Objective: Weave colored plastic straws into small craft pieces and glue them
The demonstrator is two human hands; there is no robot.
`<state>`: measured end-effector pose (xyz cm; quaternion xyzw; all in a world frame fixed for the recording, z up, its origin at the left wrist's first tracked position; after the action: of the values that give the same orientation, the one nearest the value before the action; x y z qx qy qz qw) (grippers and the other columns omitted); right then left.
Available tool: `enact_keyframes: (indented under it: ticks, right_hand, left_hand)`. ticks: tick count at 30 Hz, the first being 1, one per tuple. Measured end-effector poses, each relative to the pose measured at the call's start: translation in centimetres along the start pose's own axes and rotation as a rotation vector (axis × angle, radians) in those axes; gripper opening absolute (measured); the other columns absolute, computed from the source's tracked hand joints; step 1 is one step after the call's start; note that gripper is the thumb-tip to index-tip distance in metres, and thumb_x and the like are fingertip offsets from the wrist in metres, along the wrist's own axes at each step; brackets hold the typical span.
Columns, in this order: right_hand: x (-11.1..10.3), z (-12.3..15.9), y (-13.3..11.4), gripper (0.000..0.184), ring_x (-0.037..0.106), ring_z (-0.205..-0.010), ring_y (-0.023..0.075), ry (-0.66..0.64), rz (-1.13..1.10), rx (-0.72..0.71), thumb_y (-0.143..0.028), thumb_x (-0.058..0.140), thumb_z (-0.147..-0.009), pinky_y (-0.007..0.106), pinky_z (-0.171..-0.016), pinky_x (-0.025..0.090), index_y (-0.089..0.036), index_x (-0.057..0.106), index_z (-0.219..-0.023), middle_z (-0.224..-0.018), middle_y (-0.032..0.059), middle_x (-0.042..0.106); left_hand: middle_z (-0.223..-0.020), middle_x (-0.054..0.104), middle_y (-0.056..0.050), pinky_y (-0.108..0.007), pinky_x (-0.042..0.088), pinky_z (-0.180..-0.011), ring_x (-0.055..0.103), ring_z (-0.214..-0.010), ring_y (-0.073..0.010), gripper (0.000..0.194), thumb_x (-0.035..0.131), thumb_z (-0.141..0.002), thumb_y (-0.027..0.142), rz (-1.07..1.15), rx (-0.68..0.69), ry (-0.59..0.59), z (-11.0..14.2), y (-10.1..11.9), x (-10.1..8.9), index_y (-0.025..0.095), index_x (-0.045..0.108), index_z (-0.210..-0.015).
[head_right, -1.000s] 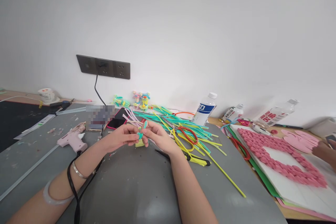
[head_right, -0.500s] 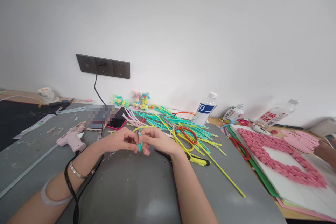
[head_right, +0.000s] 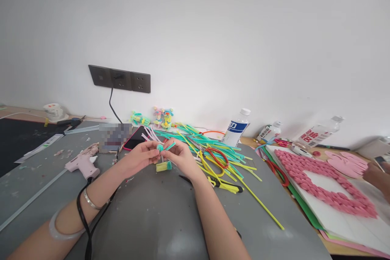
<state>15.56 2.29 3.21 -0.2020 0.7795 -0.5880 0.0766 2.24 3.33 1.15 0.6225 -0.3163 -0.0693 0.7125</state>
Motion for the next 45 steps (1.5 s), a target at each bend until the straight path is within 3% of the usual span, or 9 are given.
enact_keyframes:
  ticks: [9, 15, 24, 32, 37, 42, 45]
  right_hand:
    - [0.1, 0.1, -0.2, 0.021, 0.058, -0.066, 0.0130, -0.014, 0.014, -0.025, -0.031, 0.077, -0.075, 0.027, -0.062, 0.049, -0.020, 0.060, -0.074, -0.078, -0.0007, 0.058]
    - [0.0, 0.1, -0.6, 0.019, 0.056, -0.077, 0.0163, 0.012, 0.156, -0.113, -0.030, 0.076, -0.076, 0.029, -0.067, 0.048, -0.021, 0.060, -0.073, -0.078, 0.0014, 0.058]
    - [-0.2, 0.5, -1.0, 0.021, 0.053, -0.069, 0.0144, -0.125, 0.150, 0.029, -0.039, 0.069, -0.082, 0.029, -0.068, 0.046, -0.019, 0.063, -0.082, -0.077, 0.0007, 0.057]
    - [-0.5, 1.3, -1.0, 0.025, 0.042, -0.064, 0.0122, -0.280, 0.215, 0.128, -0.042, 0.064, -0.086, 0.025, -0.061, 0.036, -0.018, 0.060, -0.079, -0.071, -0.0019, 0.049]
    - [-0.5, 1.3, -1.0, 0.026, 0.046, -0.067, 0.0127, -0.311, 0.202, 0.153, -0.042, 0.064, -0.085, 0.025, -0.064, 0.038, -0.017, 0.061, -0.080, -0.075, -0.0006, 0.053]
    - [-0.5, 1.0, -0.7, 0.025, 0.048, -0.068, 0.0122, -0.240, 0.169, 0.153, -0.041, 0.066, -0.084, 0.025, -0.067, 0.041, -0.017, 0.061, -0.080, -0.074, -0.0013, 0.053]
    - [-0.3, 1.1, -0.6, 0.026, 0.046, -0.066, 0.0116, -0.279, 0.183, 0.163, -0.042, 0.066, -0.084, 0.024, -0.064, 0.040, -0.017, 0.062, -0.081, -0.073, -0.0014, 0.052]
  left_hand:
    - [-0.070, 0.056, 0.000, -0.021, 0.038, -0.061, 0.048, -0.063, -0.0076, 0.027, 0.079, -0.071, 0.034, 0.064, -0.012, -0.070, 0.1, -0.1, 0.7, 0.013, 0.063, -0.075]
    - [-0.069, 0.052, 0.001, -0.020, 0.033, -0.055, 0.044, -0.062, -0.0074, 0.032, 0.079, -0.070, 0.039, 0.054, -0.048, -0.056, 0.4, 0.1, 0.7, 0.014, 0.062, -0.080]
    - [-0.061, 0.044, 0.004, -0.021, 0.025, -0.051, 0.036, -0.054, -0.0062, 0.034, 0.075, -0.073, 0.044, -0.068, -0.076, -0.122, 0.5, 0.4, 1.0, 0.014, 0.060, -0.079]
    - [-0.061, 0.049, 0.002, -0.023, 0.027, -0.051, 0.039, -0.055, -0.0077, 0.033, 0.067, -0.080, 0.045, -0.277, -0.058, -0.284, 1.1, 0.6, 1.7, 0.014, 0.058, -0.074]
    - [-0.060, 0.046, 0.004, -0.022, 0.027, -0.051, 0.038, -0.053, -0.0071, 0.035, 0.069, -0.077, 0.046, -0.284, -0.056, -0.261, 1.0, 0.5, 1.7, 0.014, 0.059, -0.073]
    - [-0.060, 0.044, 0.004, -0.022, 0.025, -0.049, 0.036, -0.052, -0.0063, 0.036, 0.073, -0.073, 0.047, -0.267, -0.052, -0.163, 0.7, 0.8, 1.2, 0.013, 0.060, -0.073]
    - [-0.064, 0.049, 0.002, -0.022, 0.028, -0.051, 0.040, -0.055, -0.0075, 0.035, 0.073, -0.073, 0.046, -0.316, -0.053, -0.200, 0.8, 0.9, 1.2, 0.013, 0.061, -0.071]
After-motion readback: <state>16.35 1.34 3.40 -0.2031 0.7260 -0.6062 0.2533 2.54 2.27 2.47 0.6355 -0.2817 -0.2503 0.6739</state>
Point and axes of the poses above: each hand's wrist, its own z-axis away from the middle knuckle, its own x-axis out of the palm, y = z × x, the point moved 5 cm from there along -z, towards the middle knuckle
